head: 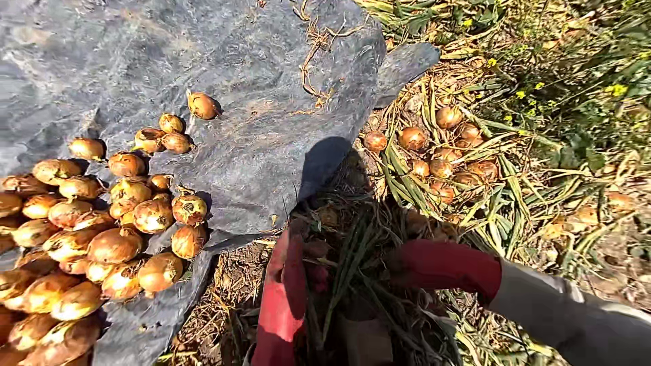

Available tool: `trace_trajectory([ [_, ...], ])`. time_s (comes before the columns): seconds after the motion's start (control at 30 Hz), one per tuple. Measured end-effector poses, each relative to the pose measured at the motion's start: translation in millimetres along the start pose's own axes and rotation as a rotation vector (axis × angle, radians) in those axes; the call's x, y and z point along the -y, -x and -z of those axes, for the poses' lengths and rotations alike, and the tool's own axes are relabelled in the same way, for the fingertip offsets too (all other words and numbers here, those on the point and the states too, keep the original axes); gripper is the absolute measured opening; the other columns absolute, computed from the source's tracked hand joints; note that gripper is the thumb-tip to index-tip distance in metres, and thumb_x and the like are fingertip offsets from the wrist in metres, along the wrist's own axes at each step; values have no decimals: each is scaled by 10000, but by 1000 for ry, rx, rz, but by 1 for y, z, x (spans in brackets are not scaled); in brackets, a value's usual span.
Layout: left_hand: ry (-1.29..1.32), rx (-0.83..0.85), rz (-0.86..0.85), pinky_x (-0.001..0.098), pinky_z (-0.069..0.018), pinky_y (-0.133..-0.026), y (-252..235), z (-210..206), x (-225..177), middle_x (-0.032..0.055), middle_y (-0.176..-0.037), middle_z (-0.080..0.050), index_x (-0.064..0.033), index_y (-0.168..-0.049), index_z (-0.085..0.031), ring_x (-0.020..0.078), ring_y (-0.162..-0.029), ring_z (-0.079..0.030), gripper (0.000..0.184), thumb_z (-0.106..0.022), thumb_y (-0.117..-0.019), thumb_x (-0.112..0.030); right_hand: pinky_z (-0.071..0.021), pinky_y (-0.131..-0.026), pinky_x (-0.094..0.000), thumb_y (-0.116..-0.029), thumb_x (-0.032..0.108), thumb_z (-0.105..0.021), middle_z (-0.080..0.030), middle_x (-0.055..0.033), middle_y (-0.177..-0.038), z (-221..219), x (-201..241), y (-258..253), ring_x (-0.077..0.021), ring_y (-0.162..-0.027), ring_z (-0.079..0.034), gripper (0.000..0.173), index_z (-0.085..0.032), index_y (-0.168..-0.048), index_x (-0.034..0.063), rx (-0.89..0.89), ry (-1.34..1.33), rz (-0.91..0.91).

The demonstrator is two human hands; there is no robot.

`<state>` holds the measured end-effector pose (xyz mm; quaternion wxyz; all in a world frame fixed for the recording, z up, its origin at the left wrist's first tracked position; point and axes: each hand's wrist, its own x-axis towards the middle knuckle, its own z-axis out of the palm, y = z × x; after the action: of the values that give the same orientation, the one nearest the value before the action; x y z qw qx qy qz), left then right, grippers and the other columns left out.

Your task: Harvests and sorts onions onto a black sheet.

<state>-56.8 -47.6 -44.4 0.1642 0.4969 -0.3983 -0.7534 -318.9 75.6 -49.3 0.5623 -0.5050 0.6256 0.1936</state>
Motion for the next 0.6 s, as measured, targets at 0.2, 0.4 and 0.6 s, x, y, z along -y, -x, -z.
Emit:
trace_trajectory([
  [0.2,88,-66,-87,315,-584,-564,27,15,-16,147,-961,-736,-112,-1361,-585,216,-660,-686,437,-346,-1116,-383,-535,-829,-682,-1026,565,-488,-724,-197,-1025,104,-2,-93,-406,-1002,-702,533,-727,-1059,90,-752,51,-278],
  [0.4,75,-100,-65,318,-575,-540,38,34,-18,153,-889,-710,-85,-1308,-605,219,-634,-670,423,-378,-1111,-382,-472,-943,-720,-1018,461,-573,-688,-271,-1177,112,-49,-112,-463,-1159,-641,476,-714,-1145,24,-470,-17,-568],
  [0.6,127,-79,-74,302,-563,-525,19,43,-16,159,-982,-729,-149,-1414,-547,224,-632,-676,417,-385,-1107,-381,-481,-955,-683,-1078,431,-472,-681,-302,-1130,107,-94,-123,-467,-1105,-656,520,-667,-1191,-38,-429,32,-367],
])
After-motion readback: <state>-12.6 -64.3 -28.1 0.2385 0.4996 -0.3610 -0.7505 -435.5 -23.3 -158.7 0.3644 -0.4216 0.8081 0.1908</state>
